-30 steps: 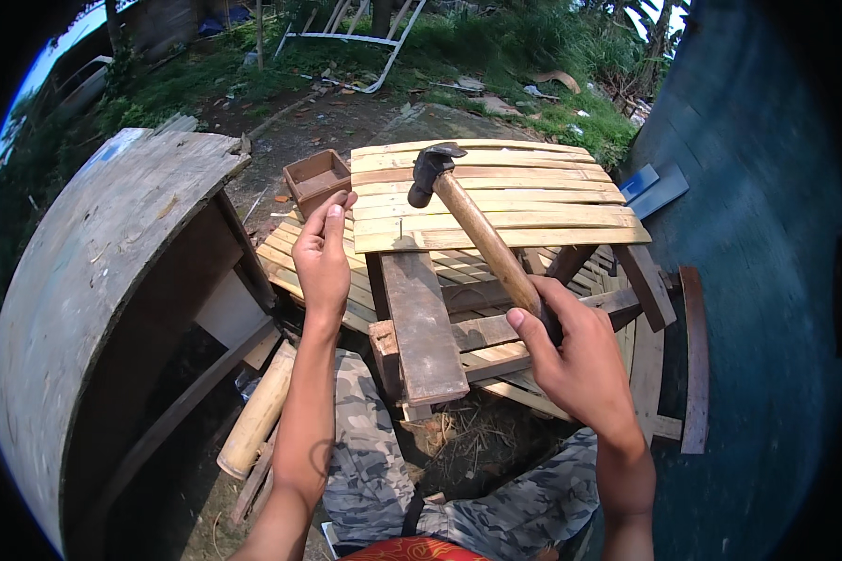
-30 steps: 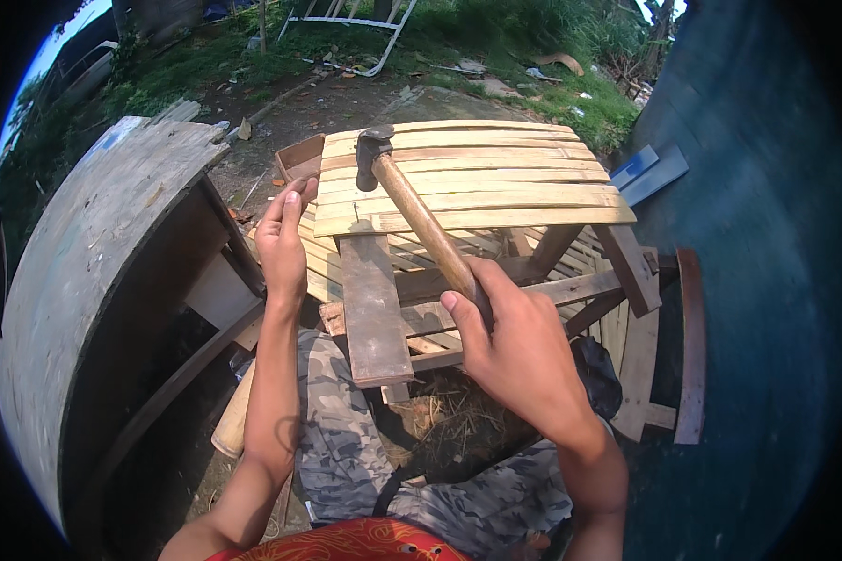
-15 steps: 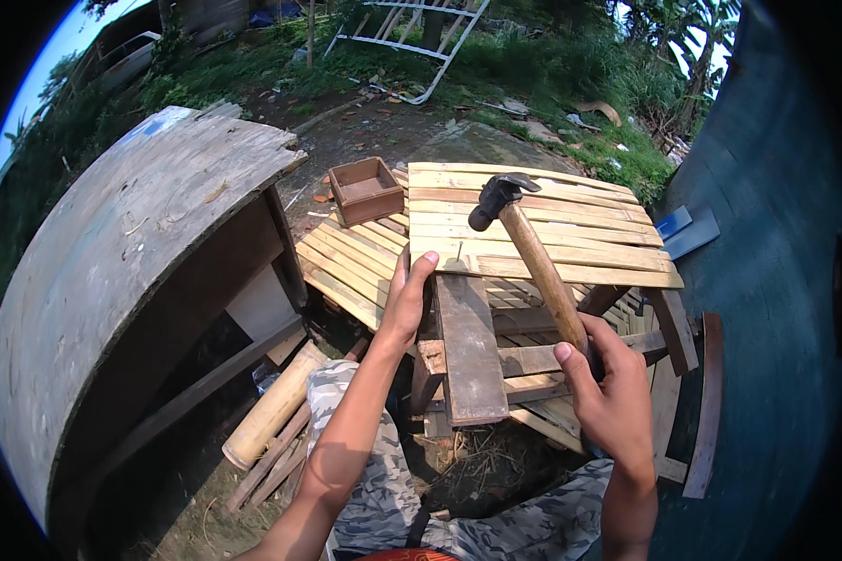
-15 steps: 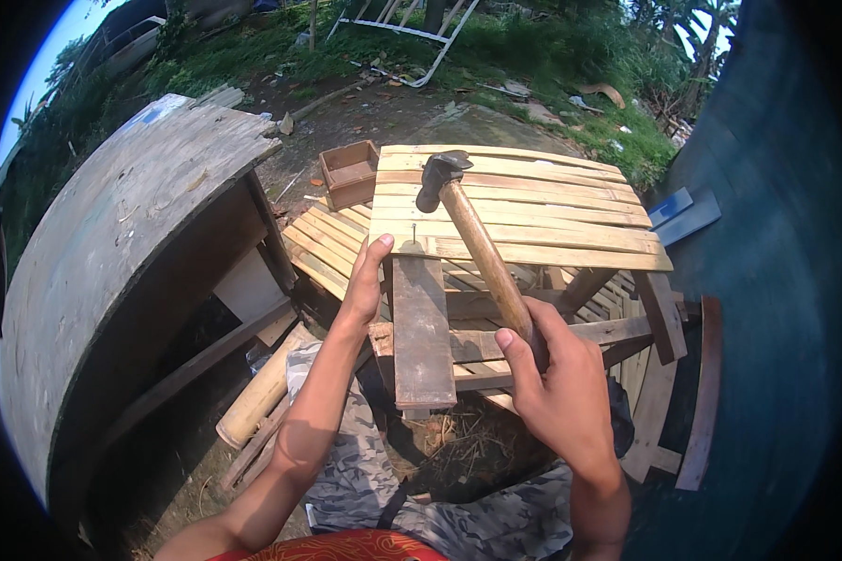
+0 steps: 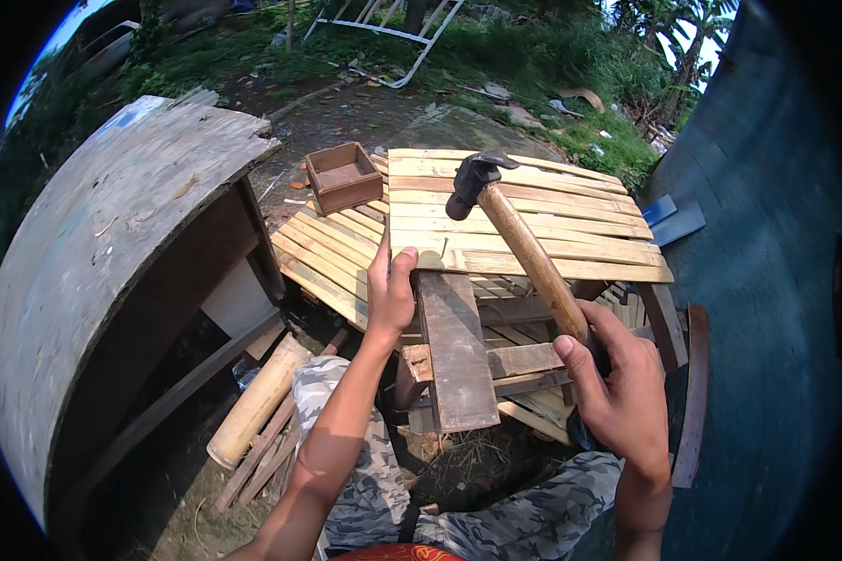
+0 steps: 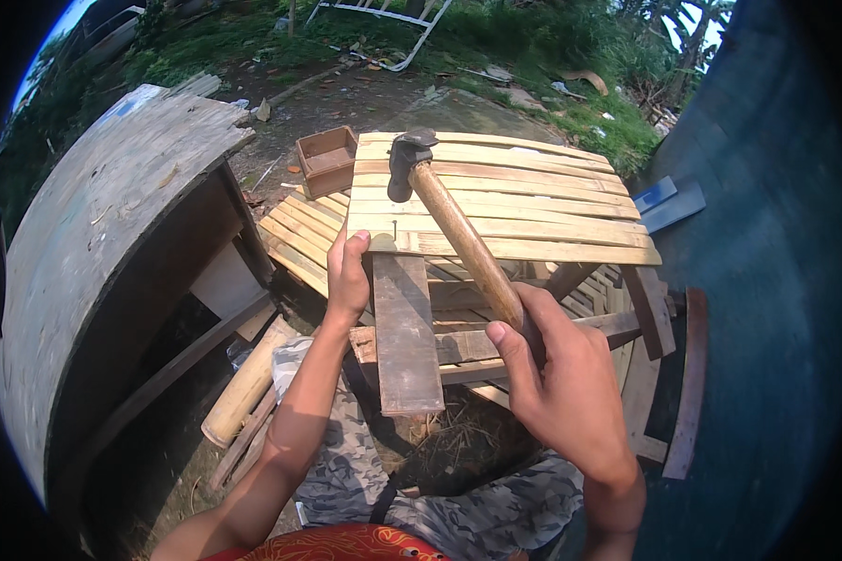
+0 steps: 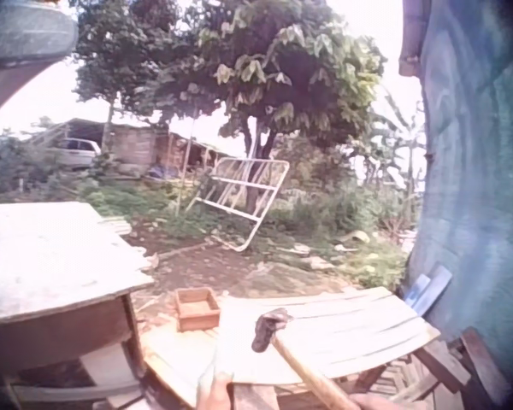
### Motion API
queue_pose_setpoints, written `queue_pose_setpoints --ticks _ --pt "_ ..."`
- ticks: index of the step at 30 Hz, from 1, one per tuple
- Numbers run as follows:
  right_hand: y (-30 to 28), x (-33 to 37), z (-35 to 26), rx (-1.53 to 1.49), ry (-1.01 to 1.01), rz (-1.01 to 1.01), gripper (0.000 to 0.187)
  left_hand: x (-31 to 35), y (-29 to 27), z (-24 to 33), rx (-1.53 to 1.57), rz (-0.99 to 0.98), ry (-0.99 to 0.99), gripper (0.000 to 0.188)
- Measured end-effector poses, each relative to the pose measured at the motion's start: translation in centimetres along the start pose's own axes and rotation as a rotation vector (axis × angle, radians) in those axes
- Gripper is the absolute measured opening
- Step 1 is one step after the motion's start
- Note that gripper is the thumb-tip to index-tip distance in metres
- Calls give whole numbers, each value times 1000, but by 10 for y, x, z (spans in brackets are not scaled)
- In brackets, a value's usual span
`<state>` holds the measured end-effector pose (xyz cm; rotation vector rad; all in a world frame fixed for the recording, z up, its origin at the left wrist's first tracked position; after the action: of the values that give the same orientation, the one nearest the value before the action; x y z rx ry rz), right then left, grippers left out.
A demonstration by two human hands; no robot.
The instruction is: The person assembles a small wooden structure by hammering nails into wooden planks. They retrieve nails from a black plastic bag and use a hammer to secure the planks together.
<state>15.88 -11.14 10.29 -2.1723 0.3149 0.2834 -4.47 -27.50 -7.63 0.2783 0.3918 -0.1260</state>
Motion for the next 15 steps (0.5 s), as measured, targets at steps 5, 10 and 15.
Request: queue_pose_setpoints --ticks 5,10,15 --pt "-3 -1 -6 -121 -121 223 29 -2 -1 1 -62 42 25 59" --pt "12 -3 0 91 -65 -77 27 0 1 3 -30 29 21 59" --pt "-7 -3 -6 -27 -83 173 25 -1 2 3 -3 12 -8 58"
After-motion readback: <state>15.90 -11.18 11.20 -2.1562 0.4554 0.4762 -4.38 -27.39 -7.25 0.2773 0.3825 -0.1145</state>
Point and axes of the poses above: each hand's wrist, its own x-axis away from the middle knuckle, its own y-axis out of the palm, z = x × y, the point moved 5 cm from there along -x, towards the middle knuckle
